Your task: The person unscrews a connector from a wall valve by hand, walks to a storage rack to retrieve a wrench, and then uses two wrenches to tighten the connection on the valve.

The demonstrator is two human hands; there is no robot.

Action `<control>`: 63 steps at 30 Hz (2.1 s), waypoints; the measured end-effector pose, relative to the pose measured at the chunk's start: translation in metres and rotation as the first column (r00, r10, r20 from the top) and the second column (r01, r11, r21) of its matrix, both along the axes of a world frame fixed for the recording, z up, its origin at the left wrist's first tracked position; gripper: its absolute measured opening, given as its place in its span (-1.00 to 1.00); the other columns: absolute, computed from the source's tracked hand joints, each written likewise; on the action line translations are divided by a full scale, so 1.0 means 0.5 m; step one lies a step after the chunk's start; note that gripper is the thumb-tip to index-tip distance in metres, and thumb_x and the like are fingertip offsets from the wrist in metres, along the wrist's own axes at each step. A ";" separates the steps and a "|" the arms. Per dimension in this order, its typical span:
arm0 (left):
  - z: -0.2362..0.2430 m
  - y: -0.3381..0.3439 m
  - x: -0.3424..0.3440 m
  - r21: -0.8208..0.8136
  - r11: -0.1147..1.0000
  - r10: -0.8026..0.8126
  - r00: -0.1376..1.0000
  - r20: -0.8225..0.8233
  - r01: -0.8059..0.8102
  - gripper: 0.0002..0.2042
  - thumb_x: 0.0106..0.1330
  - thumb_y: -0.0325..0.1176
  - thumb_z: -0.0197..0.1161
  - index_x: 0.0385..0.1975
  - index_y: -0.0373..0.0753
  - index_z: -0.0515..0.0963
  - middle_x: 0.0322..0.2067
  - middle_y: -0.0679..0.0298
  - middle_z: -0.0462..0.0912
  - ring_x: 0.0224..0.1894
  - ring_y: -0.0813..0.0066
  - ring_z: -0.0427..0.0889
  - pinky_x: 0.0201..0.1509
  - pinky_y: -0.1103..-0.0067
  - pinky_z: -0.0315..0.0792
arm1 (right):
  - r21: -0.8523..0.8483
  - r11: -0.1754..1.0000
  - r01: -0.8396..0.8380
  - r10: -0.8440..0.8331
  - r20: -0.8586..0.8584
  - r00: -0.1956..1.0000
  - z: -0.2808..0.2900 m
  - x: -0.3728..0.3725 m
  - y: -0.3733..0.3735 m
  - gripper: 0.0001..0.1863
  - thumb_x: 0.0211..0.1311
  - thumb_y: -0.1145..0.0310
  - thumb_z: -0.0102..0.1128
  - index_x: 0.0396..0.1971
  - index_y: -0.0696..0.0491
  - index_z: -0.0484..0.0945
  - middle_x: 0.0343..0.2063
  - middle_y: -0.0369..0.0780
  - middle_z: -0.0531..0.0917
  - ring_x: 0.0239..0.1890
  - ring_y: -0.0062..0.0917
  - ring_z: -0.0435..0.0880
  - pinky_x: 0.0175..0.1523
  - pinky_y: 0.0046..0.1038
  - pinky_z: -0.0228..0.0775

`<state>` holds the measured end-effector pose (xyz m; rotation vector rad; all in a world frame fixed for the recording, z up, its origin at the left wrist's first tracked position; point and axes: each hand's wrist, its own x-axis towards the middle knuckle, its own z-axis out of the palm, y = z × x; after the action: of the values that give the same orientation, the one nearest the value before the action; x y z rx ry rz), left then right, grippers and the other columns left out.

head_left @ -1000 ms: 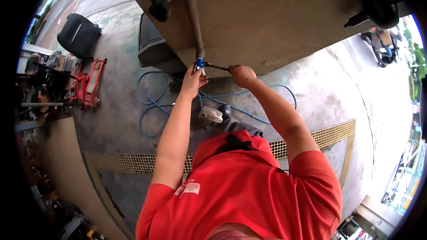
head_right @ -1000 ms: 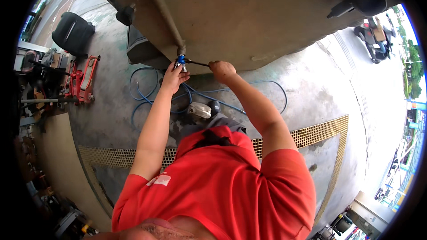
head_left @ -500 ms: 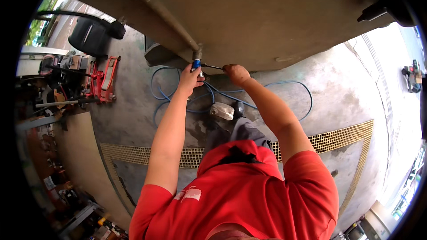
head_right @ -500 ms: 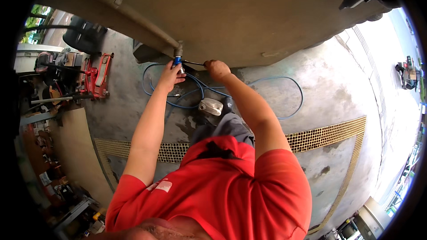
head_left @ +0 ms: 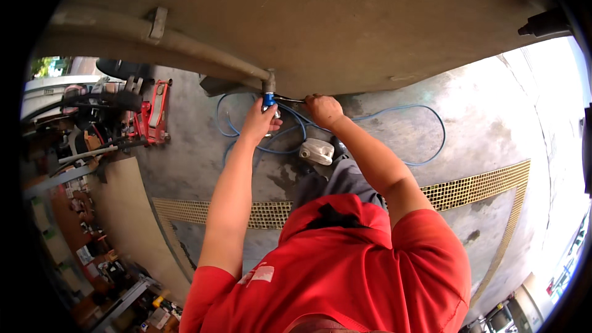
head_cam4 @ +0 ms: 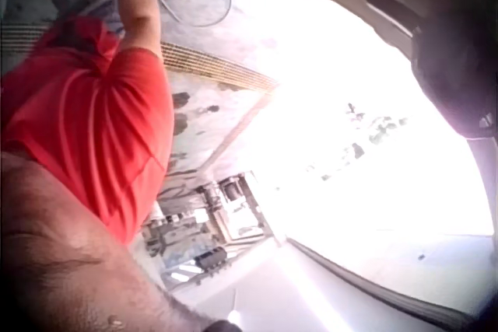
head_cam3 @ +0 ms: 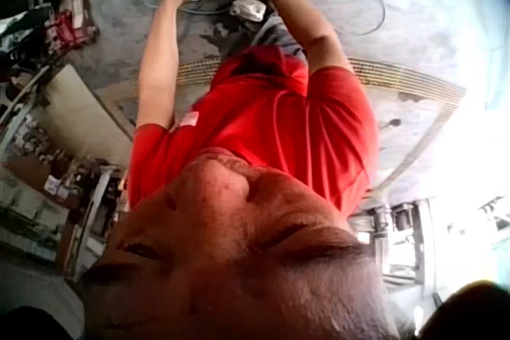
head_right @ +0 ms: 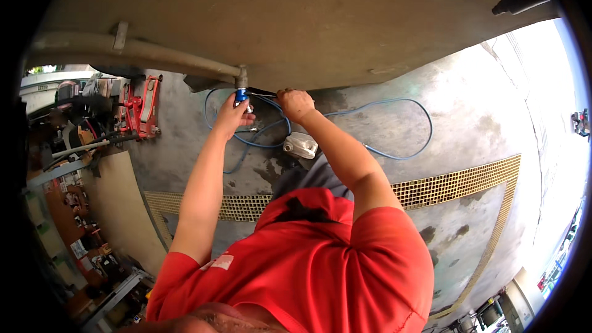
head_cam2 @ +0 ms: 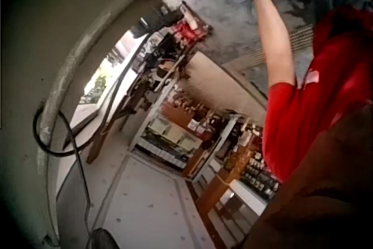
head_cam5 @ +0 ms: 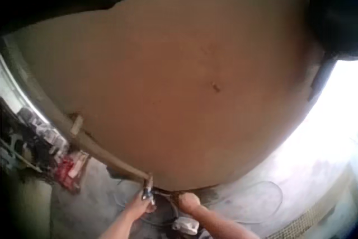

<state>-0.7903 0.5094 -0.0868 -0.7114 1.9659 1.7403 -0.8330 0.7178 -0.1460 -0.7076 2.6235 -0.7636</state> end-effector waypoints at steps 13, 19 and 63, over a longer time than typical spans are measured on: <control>0.016 0.002 -0.031 -0.147 0.979 -0.125 0.987 0.096 0.139 -0.77 0.33 -0.39 0.13 -0.12 -0.31 0.31 -0.38 0.19 0.57 -0.52 0.46 0.62 -0.44 0.54 0.59 | -0.112 0.993 -0.030 0.034 0.033 0.999 -0.106 0.000 -0.042 -0.63 0.33 0.05 -0.07 -0.34 0.08 0.51 -0.38 -0.04 0.66 -0.28 -0.18 0.66 -0.19 -0.22 0.48; 0.020 0.011 -0.033 -0.190 0.971 -0.132 0.987 0.086 0.146 -0.78 0.34 -0.38 0.12 -0.11 -0.30 0.33 -0.40 0.22 0.57 -0.52 0.49 0.62 -0.44 0.58 0.57 | -0.273 0.961 0.047 -0.030 0.066 0.997 -0.137 0.025 -0.064 -0.64 0.31 0.08 -0.01 -0.37 0.11 0.51 -0.43 -0.01 0.64 -0.32 -0.10 0.63 -0.20 -0.17 0.47; -0.147 0.007 -0.009 0.914 0.129 0.345 0.881 0.323 -0.386 -0.54 0.41 0.06 -0.24 -0.42 -0.22 0.43 -0.61 0.19 0.49 -0.64 0.44 0.40 -0.63 0.55 0.20 | 0.935 0.198 -0.293 0.507 0.158 0.848 0.400 -0.026 -0.424 -0.80 0.09 0.33 0.23 -0.26 -0.04 0.69 -0.23 -0.24 0.71 -0.20 -0.42 0.71 -0.23 -0.44 0.55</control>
<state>-0.7949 0.5131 -0.1601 -0.6976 0.2313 2.6946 -0.8460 0.5060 0.0542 -0.9856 2.2051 1.0580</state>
